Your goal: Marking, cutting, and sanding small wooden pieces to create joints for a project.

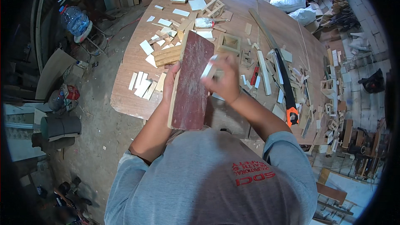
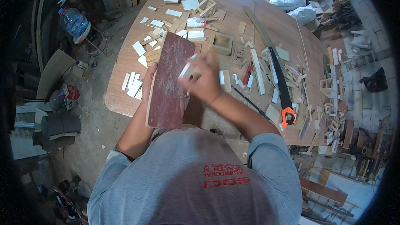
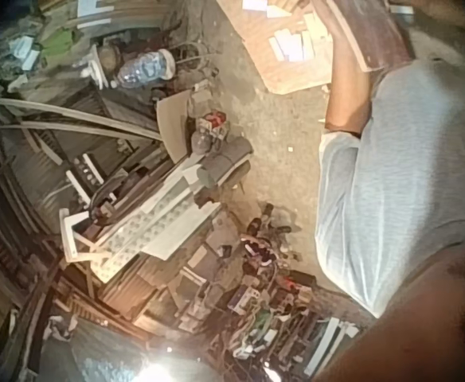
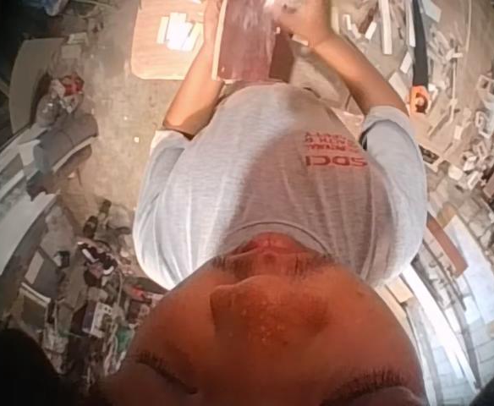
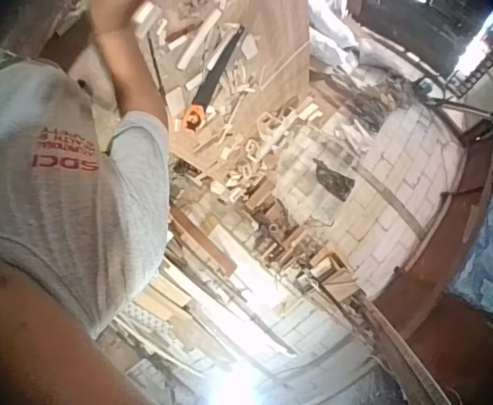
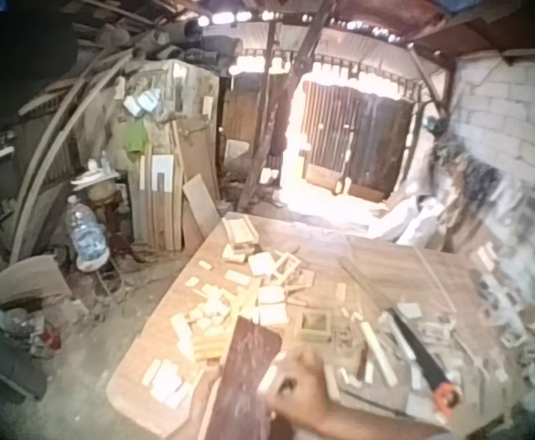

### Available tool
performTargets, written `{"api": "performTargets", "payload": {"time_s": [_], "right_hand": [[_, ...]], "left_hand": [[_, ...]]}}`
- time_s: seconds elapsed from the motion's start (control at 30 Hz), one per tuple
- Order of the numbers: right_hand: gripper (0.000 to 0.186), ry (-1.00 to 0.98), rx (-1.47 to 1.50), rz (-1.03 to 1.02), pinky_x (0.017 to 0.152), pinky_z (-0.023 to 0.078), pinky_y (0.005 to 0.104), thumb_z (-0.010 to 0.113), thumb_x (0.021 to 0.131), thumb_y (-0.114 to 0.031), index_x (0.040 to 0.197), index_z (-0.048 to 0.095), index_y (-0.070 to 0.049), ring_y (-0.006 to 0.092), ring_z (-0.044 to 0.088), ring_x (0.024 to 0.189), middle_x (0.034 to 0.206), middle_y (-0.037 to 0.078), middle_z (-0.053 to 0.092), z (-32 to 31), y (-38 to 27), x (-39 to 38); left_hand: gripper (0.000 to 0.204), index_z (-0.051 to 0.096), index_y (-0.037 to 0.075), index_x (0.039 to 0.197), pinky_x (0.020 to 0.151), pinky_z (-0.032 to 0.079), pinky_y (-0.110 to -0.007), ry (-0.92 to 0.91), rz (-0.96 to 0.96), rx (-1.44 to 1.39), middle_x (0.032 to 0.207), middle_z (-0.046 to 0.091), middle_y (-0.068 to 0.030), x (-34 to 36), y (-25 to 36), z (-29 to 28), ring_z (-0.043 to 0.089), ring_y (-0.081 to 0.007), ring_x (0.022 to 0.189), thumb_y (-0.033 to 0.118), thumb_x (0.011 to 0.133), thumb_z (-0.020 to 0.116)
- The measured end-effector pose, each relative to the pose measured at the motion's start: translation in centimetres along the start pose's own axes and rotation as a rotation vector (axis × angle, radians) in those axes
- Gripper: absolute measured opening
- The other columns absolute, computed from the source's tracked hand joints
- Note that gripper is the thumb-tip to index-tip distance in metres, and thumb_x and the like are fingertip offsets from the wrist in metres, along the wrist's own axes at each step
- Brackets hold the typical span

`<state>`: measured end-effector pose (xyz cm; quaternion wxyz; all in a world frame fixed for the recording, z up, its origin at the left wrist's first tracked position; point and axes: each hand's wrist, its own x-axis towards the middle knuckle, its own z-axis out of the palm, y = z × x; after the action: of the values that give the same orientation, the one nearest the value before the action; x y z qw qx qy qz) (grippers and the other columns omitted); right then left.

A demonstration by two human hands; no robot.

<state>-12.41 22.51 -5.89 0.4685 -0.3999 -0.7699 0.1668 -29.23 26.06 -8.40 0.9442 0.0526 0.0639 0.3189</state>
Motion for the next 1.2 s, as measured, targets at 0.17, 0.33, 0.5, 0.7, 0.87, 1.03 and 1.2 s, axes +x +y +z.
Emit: {"api": "performTargets", "payload": {"time_s": [0.17,0.33,0.5,0.7,0.87,1.03,1.2], "right_hand": [[0.045,-0.221,0.023,-0.275,0.08,0.04,0.0441,0.082,0.053,-0.037,0.091,0.065,-0.019,0.0256,0.054,0.091,0.095,0.009,0.056,0.2,-0.8,-0.5],[0.044,-0.027,-0.252,0.019,0.081,0.043,0.0397,0.083,0.053,-0.031,0.089,0.068,-0.013,0.0294,0.053,0.091,0.094,0.008,0.054,-0.9,1.0,1.5],[0.052,-0.106,-0.099,0.13,0.084,0.043,0.0406,0.083,0.056,-0.035,0.101,0.069,-0.013,0.0307,0.052,0.094,0.104,0.011,0.055,-0.7,0.9,1.3],[0.068,-0.053,-0.2,-0.002,0.089,0.042,0.0417,0.082,0.062,-0.036,0.122,0.062,-0.012,0.0325,0.053,0.099,0.12,0.015,0.054,0.2,0.1,1.5],[0.054,-0.037,-0.122,-0.026,0.091,0.041,0.0439,0.082,0.064,-0.034,0.108,0.063,-0.009,0.0335,0.051,0.107,0.122,0.016,0.052,1.1,0.1,0.3],[0.043,-0.217,0.086,-0.289,0.083,0.043,0.0457,0.083,0.061,-0.032,0.093,0.062,-0.012,0.034,0.057,0.097,0.113,0.016,0.057,0.5,-2.4,0.7],[0.041,-0.094,-0.033,-0.174,0.081,0.043,0.046,0.082,0.06,-0.034,0.09,0.063,-0.015,0.0297,0.056,0.092,0.106,0.011,0.059,0.5,-3.4,1.0]], "left_hand": [[0.064,0.052,0.002,0.124,0.069,0.057,-0.048,0.3,0.07,-0.059,0.1,0.064,-0.0225,0.0,-0.7,1.7,0.066,-0.0349,0.08,0.054,0.09,0.039],[0.059,0.049,0.005,0.128,0.084,0.053,-0.042,0.115,0.067,0.046,0.108,0.062,-0.0178,0.4,-1.1,0.1,0.063,-0.0297,0.097,0.05,0.091,0.039],[0.055,0.049,0.008,0.13,0.086,0.052,-0.042,0.202,0.167,0.015,0.116,0.059,-0.0139,0.3,-1.1,0.6,0.061,-0.028,0.102,0.047,0.092,0.04],[0.054,0.048,0.01,0.131,0.091,0.049,-0.042,0.234,0.171,0.044,0.116,0.059,-0.0156,0.3,-1.3,1.7,0.06,-0.0284,0.104,0.047,0.092,0.04],[0.057,0.049,0.007,0.128,0.09,0.049,-0.043,0.265,0.185,-0.024,0.113,0.06,-0.0176,0.6,-0.9,0.0,0.06,-0.0308,0.102,0.049,0.092,0.039],[0.063,0.051,0.004,0.125,0.079,0.054,-0.046,0.166,0.131,0.044,0.103,0.063,-0.0196,-0.3,-0.5,1.0,0.064,-0.0317,0.088,0.055,0.091,0.036],[0.067,0.048,0.004,0.13,0.077,0.054,-0.047,0.259,0.087,0.001,0.11,0.061,-0.0219,-0.4,-0.6,3.0,0.065,-0.0331,0.088,0.057,0.09,0.037]]}}
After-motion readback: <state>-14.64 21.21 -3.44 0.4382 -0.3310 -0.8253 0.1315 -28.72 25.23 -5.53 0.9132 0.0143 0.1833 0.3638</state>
